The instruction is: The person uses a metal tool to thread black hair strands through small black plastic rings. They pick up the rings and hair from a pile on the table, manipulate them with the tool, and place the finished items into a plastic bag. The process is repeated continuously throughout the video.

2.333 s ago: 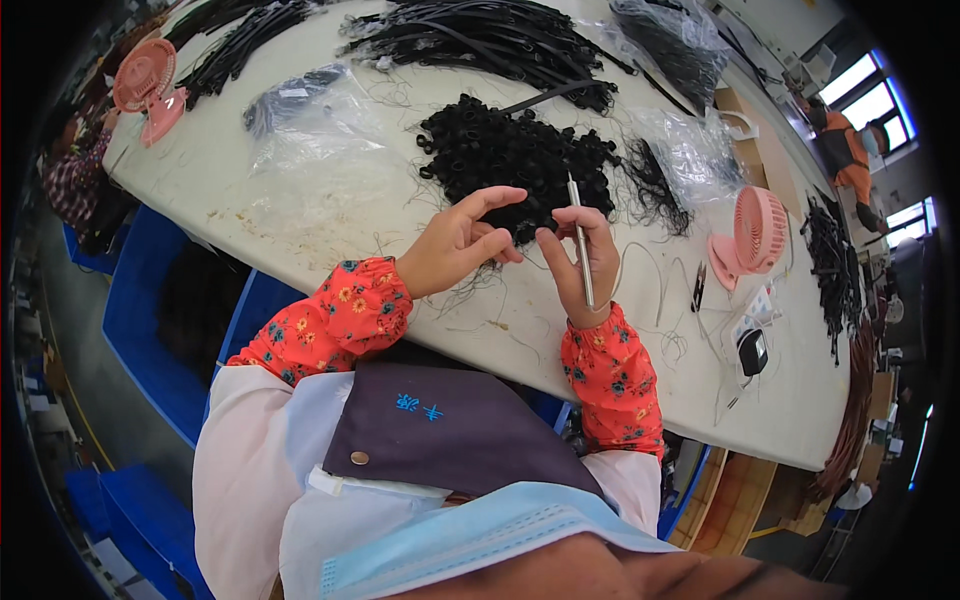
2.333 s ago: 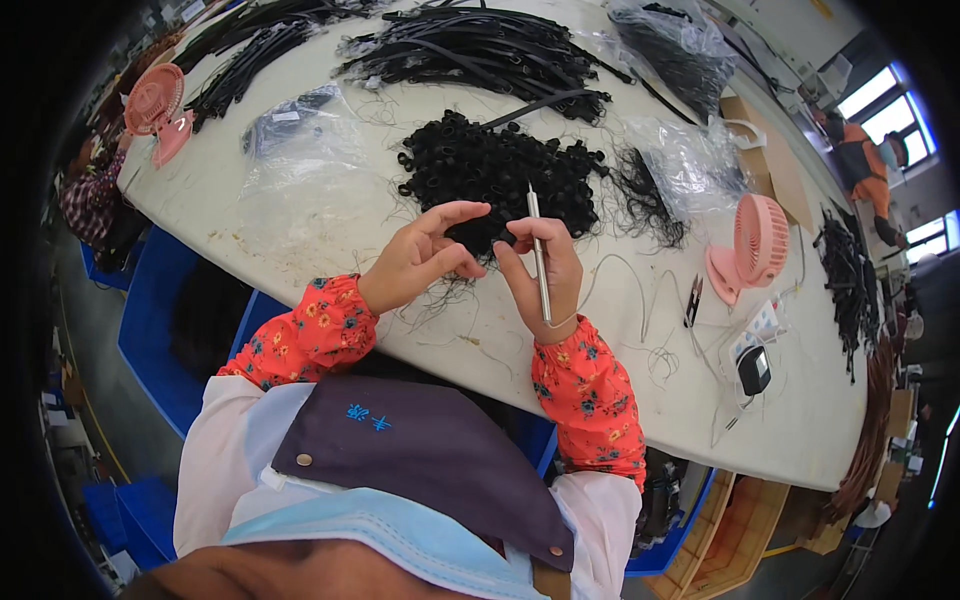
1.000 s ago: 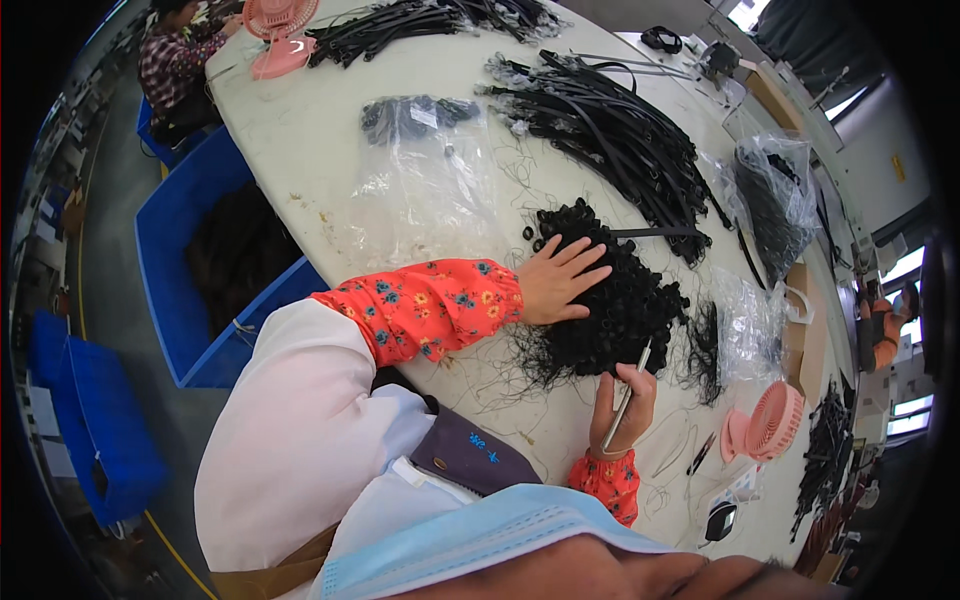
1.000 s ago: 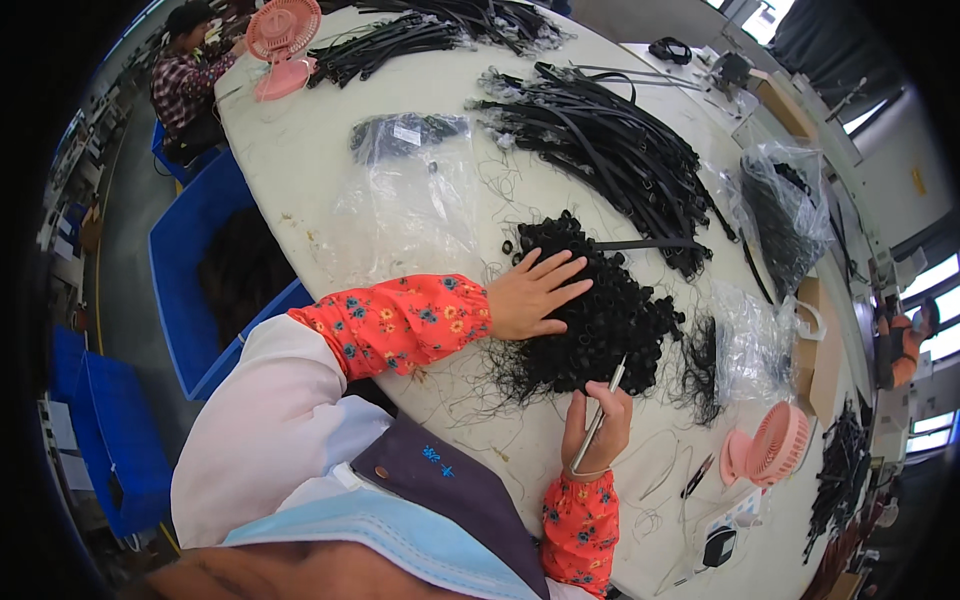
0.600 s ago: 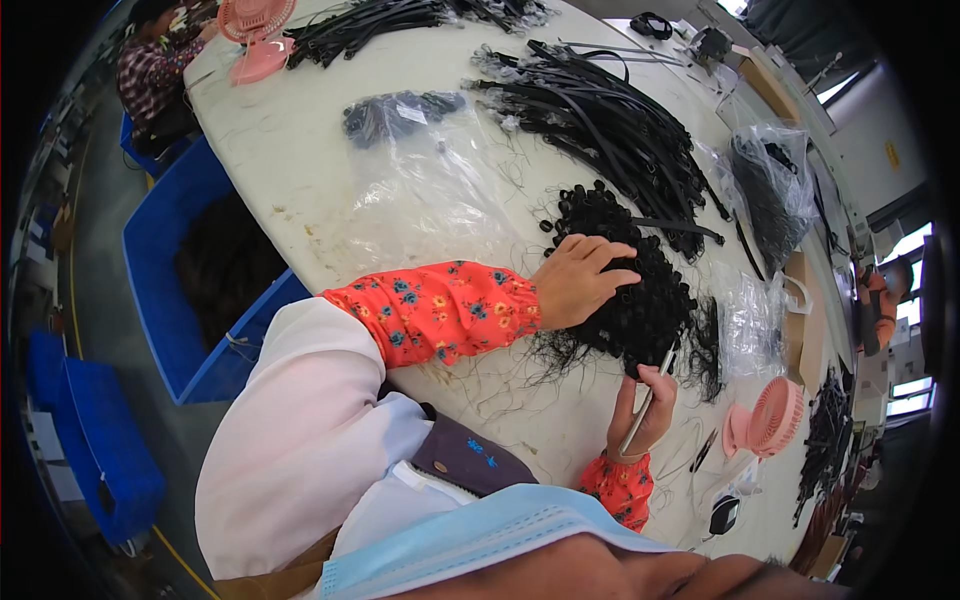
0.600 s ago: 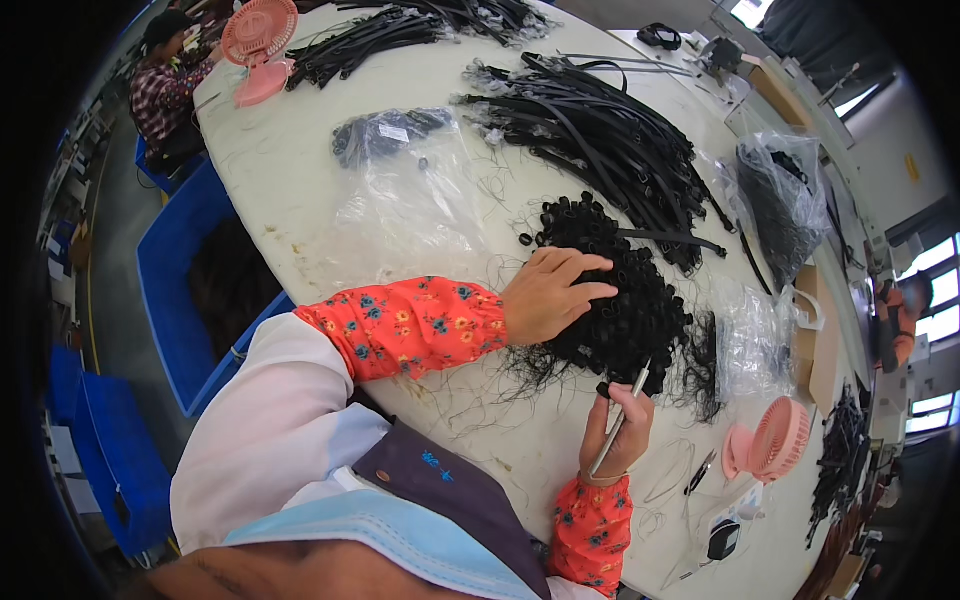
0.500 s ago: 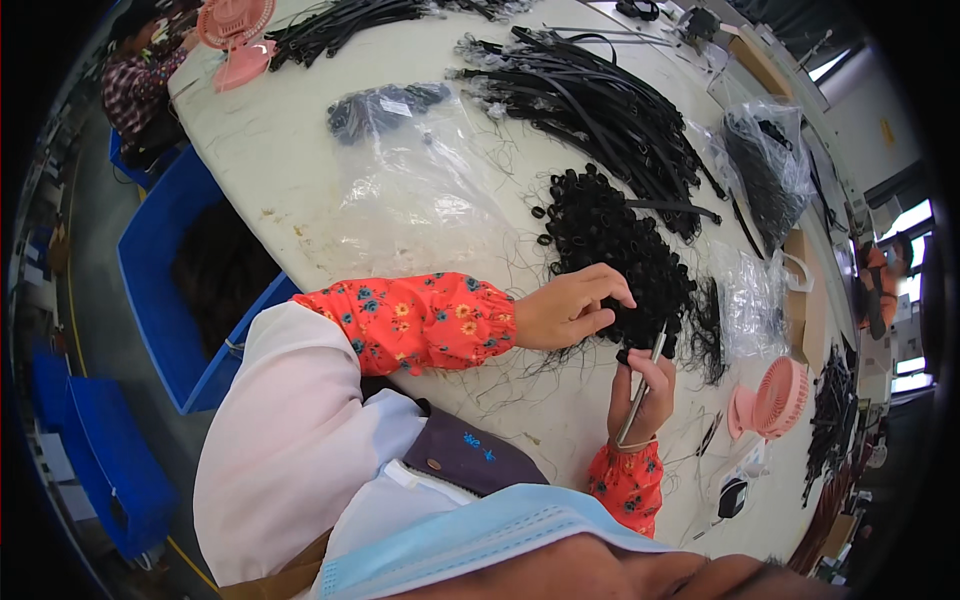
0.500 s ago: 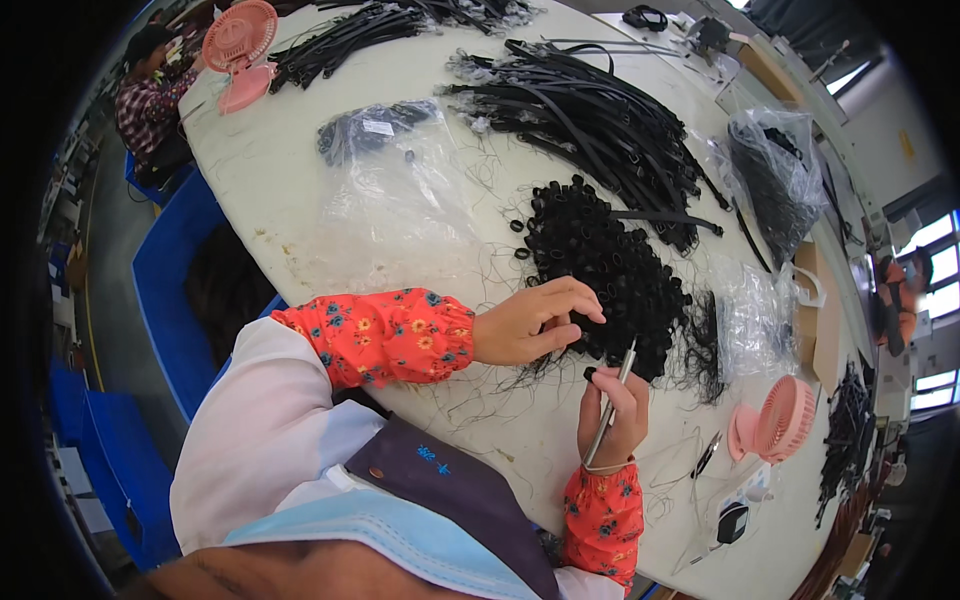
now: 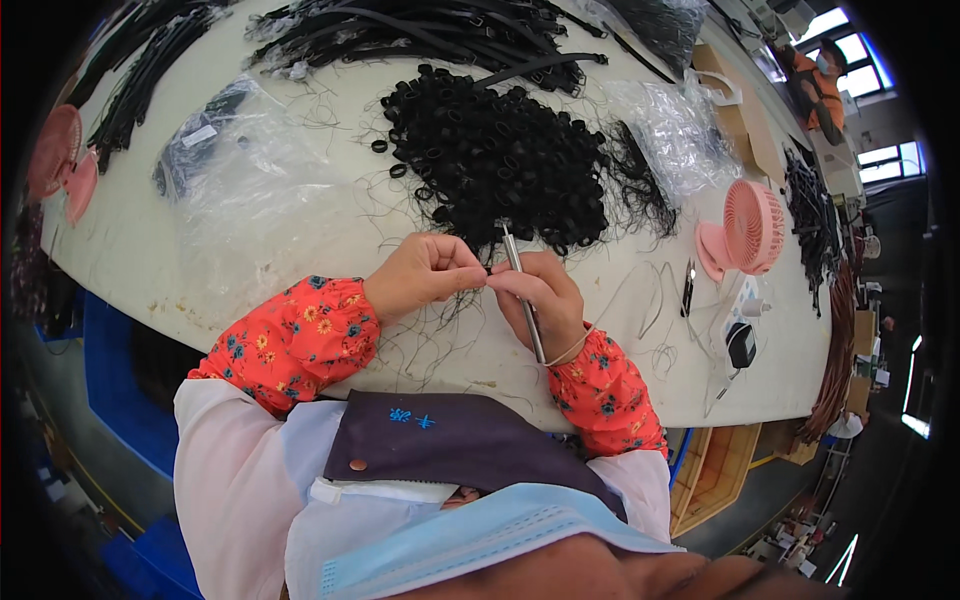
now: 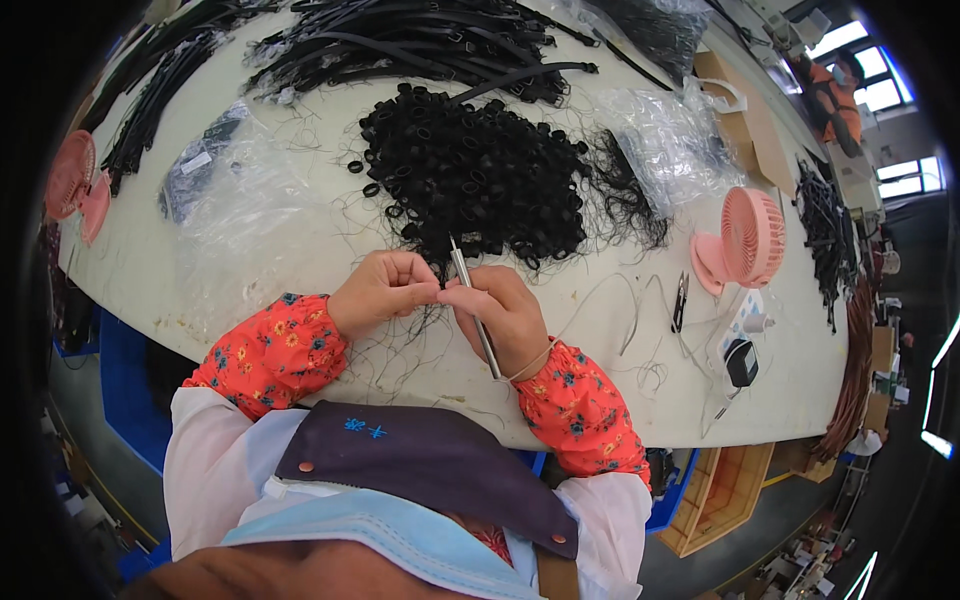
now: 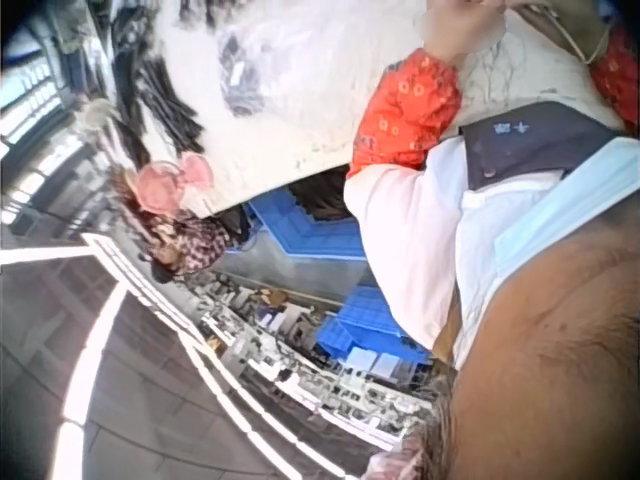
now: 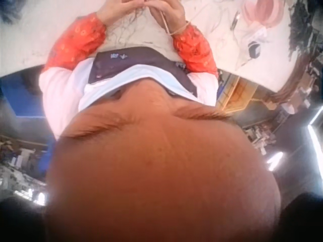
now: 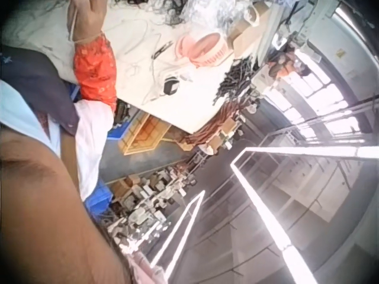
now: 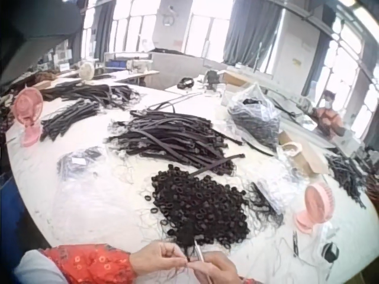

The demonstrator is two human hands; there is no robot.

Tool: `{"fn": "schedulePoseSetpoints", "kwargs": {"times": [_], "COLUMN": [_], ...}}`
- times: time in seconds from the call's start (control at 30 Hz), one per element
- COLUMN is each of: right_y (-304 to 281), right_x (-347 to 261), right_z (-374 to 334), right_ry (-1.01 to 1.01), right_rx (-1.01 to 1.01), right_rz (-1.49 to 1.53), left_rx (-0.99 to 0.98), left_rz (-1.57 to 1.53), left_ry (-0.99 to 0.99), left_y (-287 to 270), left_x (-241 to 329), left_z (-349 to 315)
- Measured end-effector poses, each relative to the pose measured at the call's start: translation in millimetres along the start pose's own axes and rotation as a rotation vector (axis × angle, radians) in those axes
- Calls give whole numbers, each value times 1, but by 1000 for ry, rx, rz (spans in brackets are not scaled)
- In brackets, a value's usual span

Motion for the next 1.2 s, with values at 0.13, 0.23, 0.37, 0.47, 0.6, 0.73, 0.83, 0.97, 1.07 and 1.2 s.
{"fn": "schedulePoseSetpoints", "kwargs": {"times": [0.13,0.23,0.37,0.47,0.6,0.73,0.83,0.97,1.07,1.2], "right_y": [3,1,0,2,5,9,5,-8,-12,-10], "right_x": [7,11,7,13,19,21,25,27,26,21], "right_z": [-2,1,5,0,1,-2,-6,-3,-3,-1], "right_ry": [75,174,196,218,344,365,359,326,330,291], "right_rx": [-3,34,10,-23,-61,-68,7,121,148,115], "right_rz": [36,86,111,116,183,206,217,192,214,210], "left_rx": [46,95,152,167,209,190,190,165,118,42], "left_rz": [144,217,306,433,806,1028,936,692,382,-150], "left_ry": [64,182,258,354,829,1016,936,602,460,266], "left_y": [0,-4,-7,-4,10,23,19,13,11,16], "left_x": [8,15,26,35,53,60,58,49,45,19], "left_z": [-3,-5,-9,-14,-29,-40,-36,-28,-25,-15]}}
Point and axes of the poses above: each hand's wrist, its own z-axis towards the middle knuckle, its own y-axis out of the palm, x = y × z, the point moved 9 cm from there along z, towards the middle knuckle, and after that the axes turned 6 degrees about x, right-handed, at the moved point
